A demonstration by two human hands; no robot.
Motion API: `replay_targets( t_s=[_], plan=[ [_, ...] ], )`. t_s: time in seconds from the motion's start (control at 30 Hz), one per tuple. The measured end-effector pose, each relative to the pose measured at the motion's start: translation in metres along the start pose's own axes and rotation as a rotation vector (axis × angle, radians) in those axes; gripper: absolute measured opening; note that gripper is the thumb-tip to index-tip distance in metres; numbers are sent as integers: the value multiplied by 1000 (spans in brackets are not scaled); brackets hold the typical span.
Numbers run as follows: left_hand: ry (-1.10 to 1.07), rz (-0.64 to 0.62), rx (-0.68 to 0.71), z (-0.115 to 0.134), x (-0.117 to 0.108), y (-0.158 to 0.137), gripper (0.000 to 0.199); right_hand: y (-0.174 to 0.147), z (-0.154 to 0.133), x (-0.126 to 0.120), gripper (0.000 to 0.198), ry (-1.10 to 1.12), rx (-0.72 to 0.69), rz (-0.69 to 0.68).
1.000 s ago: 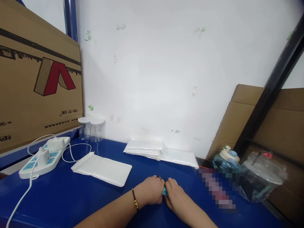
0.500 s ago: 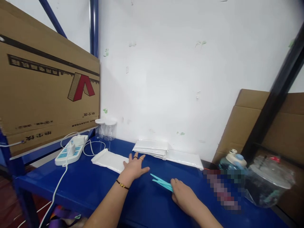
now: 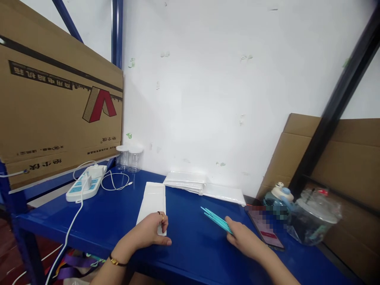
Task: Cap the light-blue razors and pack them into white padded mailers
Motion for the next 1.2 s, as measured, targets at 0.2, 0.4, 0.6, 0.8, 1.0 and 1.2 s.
replay_targets(
  t_s=[0.2,0.4,0.6,0.8,1.0,1.2],
  plan=[
    [195,396,-560,-7,2,14,95,0,-7,-3,33,0,-34,-4],
    [283,201,-572,-23,-11,-1,108,-2,-9,-1,39,6,-44,6],
    [271,127,-419,-42,-25,-3,117,-5,-13,-10,31,-32,-67,-4],
    [223,158,-372,-25,-4,25,111,3,-27,-27,28,-92,-140,-12],
    [204,81,-22,6,4,20,98,12,-31,-40,23,-276,-147,-37],
    [128,12,64,21,2,16,88,18,-27,-43,30,-518,-161,-90]
  ],
)
Point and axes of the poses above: each hand's wrist, its own y-axis towards the middle knuckle, its own x-axis out of the palm, z = x × y, the point moved 2 cm from there along y, towards the middle knuckle, and after that the axes turned 14 degrees about -x, right-handed, at the moved point
